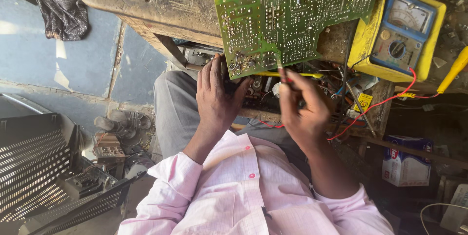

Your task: The person sits on the floor at a low workbench and repairs a green circuit board, holding it steady with one hand while touching its components with a soldering iron. They then flip the board over, work on its underside, and handle small components and wires on the board.

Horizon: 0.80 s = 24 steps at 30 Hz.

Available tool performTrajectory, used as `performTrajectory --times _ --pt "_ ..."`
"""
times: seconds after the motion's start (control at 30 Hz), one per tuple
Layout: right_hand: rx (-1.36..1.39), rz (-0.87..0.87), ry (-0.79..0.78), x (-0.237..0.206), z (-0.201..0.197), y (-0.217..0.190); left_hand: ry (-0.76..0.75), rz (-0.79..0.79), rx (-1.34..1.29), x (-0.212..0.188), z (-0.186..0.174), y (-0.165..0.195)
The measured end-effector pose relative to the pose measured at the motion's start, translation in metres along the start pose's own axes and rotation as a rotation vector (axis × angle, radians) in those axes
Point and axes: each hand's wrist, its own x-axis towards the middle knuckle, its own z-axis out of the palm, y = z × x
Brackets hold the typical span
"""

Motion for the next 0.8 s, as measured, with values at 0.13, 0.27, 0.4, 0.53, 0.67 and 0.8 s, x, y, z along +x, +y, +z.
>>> performTrajectory --times 0.13,0.27,0.4,0.53,0.67,0.8 --pt "0.006 0.150 0.057 -0.027 -0.019 0.018 0.002 -0.015 -0.020 0.002 -0.001 -0.001" --pt "-0.128 0.265 -0.014 -0.045 -0.031 0.025 0.003 -0.002 -0.007 0.003 -0.006 -0.006" --pt "-0.344 0.064 -0.053 -0.047 -0.028 0.023 0.009 0.012 0.002 0.003 -0.012 -0.010" --pt "-0.511 -0.119 -0.031 -0.042 -0.023 0.010 0.010 0.006 0.001 -0.003 -0.019 -0.013" --pt "-0.442 0.001 0.133 -0.064 -0.087 -0.010 -0.007 -0.031 -0.034 -0.031 -0.025 0.022" --pt "-0.495 -0.035 0.445 -0.067 -0.136 0.032 -0.020 -0.020 0.019 -0.044 -0.021 0.015"
